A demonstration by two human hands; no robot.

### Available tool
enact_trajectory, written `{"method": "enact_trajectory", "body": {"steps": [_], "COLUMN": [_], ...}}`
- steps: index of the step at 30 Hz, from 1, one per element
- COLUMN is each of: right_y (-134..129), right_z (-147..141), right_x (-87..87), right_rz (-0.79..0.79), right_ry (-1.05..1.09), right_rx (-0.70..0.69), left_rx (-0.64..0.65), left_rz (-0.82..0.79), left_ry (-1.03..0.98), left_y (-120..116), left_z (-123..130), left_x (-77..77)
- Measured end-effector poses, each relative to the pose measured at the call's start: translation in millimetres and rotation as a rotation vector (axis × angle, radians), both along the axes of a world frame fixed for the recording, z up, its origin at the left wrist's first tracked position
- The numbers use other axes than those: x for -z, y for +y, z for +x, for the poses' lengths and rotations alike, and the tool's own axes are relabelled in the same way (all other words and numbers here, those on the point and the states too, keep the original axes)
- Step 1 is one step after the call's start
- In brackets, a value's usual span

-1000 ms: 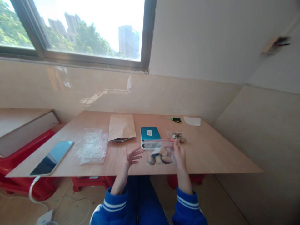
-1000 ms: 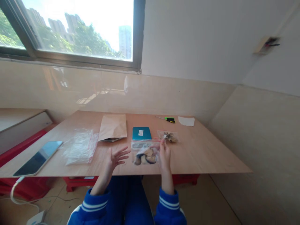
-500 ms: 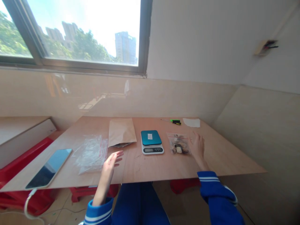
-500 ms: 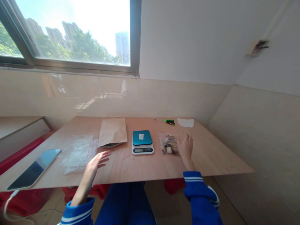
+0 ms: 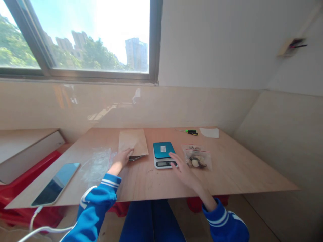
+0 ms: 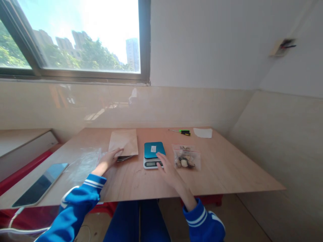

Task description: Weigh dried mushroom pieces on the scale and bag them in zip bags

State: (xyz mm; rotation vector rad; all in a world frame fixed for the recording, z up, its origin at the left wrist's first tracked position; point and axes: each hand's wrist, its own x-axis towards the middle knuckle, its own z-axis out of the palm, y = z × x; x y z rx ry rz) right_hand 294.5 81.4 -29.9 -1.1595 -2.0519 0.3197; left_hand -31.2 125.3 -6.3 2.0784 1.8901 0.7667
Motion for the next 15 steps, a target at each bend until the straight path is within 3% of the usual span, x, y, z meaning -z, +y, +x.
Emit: {"method": "enact_trajectory", "body": {"steps": [2, 6, 10, 15], "right_y": [-8, -2, 10, 12], "right_z": [-34, -95, -137, -152], "right_x": [-24.1, -53.0, -47.6, -34.8], "right_rz": [-0.094, -0.042, 0.046, 0.103], "right_ry": [0.009, -0.018, -0.279, -0.36], "right_rx": [-0.205, -0.341, -0.282, -0.137], "left_rx": [0.021, 0.031, -0.007, 0.015], "left_rz": [0.009, 0.069, 0.15, 0.221], "left_ry": [0.013, 0.034, 0.03, -0.067], "left_y": [-5, -18, -29, -44], "left_z": [0, 4, 10, 18], "left_x": [-3.5, -21.3, -43.8, -56.2]}}
